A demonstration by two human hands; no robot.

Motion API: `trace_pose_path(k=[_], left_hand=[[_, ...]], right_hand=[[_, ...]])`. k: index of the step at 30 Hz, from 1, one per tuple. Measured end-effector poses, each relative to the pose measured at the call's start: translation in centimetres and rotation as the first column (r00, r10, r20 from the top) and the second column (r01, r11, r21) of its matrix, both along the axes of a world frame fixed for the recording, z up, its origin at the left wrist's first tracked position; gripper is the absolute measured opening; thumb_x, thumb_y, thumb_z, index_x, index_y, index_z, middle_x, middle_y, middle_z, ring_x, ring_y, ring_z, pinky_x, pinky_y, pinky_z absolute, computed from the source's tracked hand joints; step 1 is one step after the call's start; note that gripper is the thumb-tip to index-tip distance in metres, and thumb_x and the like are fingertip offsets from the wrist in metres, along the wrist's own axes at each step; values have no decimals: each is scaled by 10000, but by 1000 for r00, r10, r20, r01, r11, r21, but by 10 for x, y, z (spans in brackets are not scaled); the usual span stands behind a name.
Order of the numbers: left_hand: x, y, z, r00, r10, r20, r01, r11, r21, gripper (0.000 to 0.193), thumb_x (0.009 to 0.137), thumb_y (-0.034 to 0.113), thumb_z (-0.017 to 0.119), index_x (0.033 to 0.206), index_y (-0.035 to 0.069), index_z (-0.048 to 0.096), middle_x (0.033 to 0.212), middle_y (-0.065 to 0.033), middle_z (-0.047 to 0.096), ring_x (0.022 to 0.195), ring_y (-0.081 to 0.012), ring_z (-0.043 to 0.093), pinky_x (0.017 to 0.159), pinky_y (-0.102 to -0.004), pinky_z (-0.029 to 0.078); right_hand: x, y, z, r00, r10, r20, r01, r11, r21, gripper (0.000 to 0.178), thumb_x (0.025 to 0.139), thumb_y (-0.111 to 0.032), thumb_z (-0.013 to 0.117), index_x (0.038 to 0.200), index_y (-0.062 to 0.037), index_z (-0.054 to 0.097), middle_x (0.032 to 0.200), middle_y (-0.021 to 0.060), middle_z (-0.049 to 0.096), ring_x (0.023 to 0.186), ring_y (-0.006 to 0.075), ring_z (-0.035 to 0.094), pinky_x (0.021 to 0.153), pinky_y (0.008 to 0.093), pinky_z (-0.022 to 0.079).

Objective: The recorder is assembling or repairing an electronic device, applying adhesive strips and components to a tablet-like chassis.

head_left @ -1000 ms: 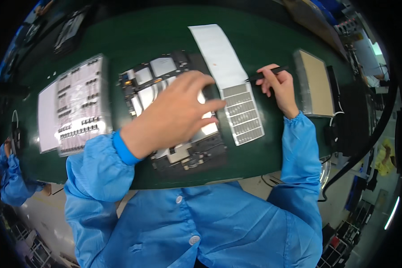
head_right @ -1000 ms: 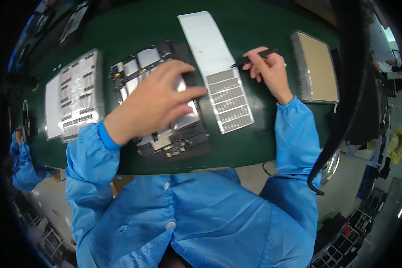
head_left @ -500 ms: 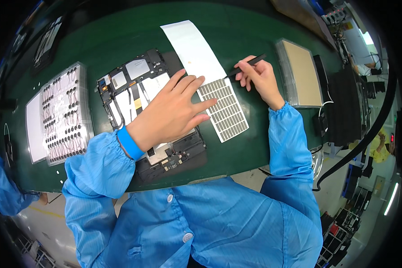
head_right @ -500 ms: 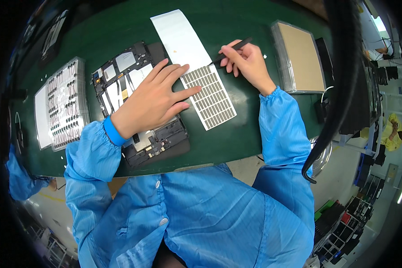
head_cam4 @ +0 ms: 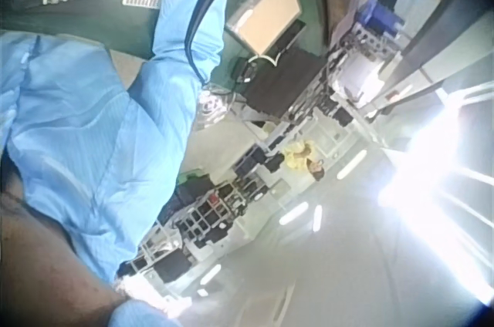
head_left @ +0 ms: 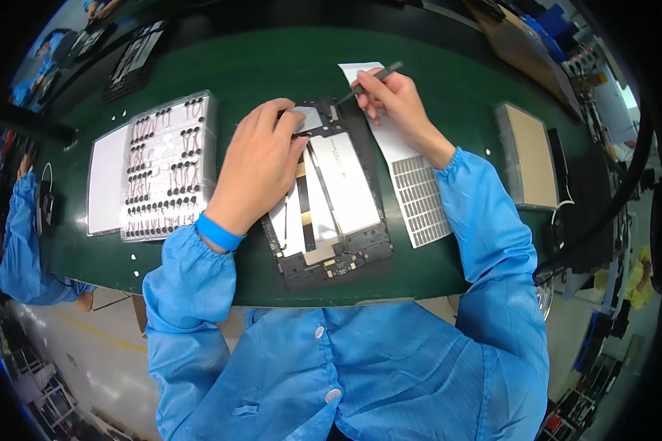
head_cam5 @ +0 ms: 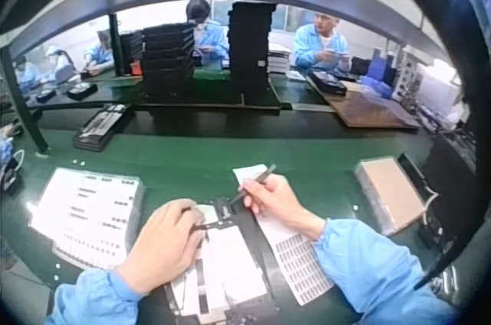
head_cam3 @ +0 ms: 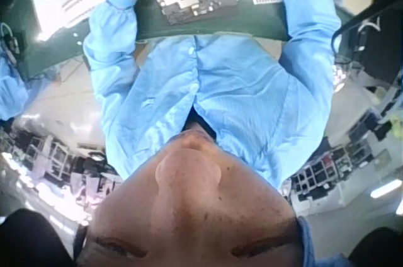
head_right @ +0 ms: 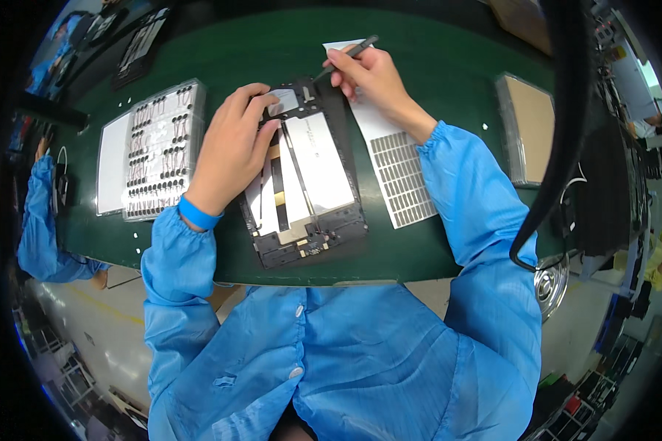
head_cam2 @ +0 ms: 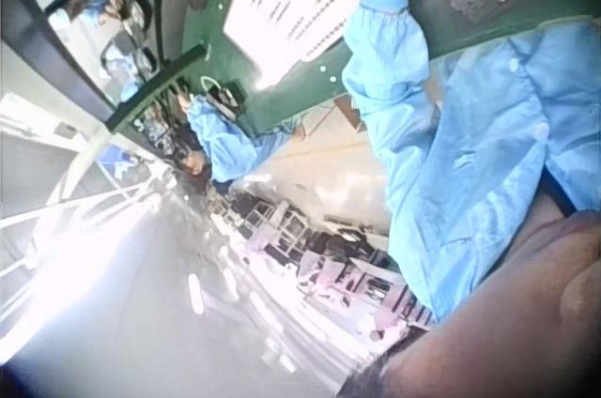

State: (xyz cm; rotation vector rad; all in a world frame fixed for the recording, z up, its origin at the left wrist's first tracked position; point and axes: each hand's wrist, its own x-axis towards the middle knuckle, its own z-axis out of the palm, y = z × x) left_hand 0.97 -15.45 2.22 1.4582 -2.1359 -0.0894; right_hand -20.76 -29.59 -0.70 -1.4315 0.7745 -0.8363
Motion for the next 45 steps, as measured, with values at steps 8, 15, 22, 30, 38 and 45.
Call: trace_pose_path(k=[8,15,22,30,38,45], left_hand=[[3,-7,-17,992,59,114,-53,997,-48,417,942,193,573,1301,-7,504,1368,-185,523,1265,-382,489,1064,-447,391],[-1,-5,-14,986,65,152,-62,998,-28,382,953,197,560,1301,44,519,1355,-156,541,1255,-382,500,1053,-462,401],[-3,-2,-14,984,40,176,-30,998,-62,302,967,199,546,1247,107,614,1358,-109,548,1277,-361,485,1050,-455,407],[2,-5,-24,989,-21,145,40,991,-129,337,961,223,547,1228,29,612,1305,-91,589,1294,-274,488,1104,-439,348],[12,31,7,928,-353,116,358,763,-538,134,793,179,720,876,86,670,668,16,546,608,-134,585,531,-267,472],[30,48,17,923,-352,159,366,668,-647,140,801,225,697,827,103,633,602,51,494,516,-89,533,454,-247,409]], right_hand=[[26,-8,-6,998,52,-47,-58,989,-136,336,969,-356,634,933,-30,708,692,-12,635,556,28,475,525,184,359],[27,-10,-13,995,45,-86,-58,986,-157,343,950,-372,658,918,-34,704,681,-7,638,569,35,478,540,189,370],[26,-8,-12,992,29,-119,-51,981,-189,322,950,-357,659,930,-37,694,692,-5,640,583,38,491,542,188,376],[32,-3,7,992,-129,0,122,938,-326,211,976,-209,623,1071,-28,675,824,57,705,588,42,509,540,190,394],[158,25,49,919,281,-277,-393,590,-706,234,872,-3,588,1076,-81,668,886,78,730,897,220,727,690,293,537],[209,2,58,878,93,-469,-478,136,-868,339,740,23,660,1025,-161,655,824,61,665,772,280,648,648,388,511]])
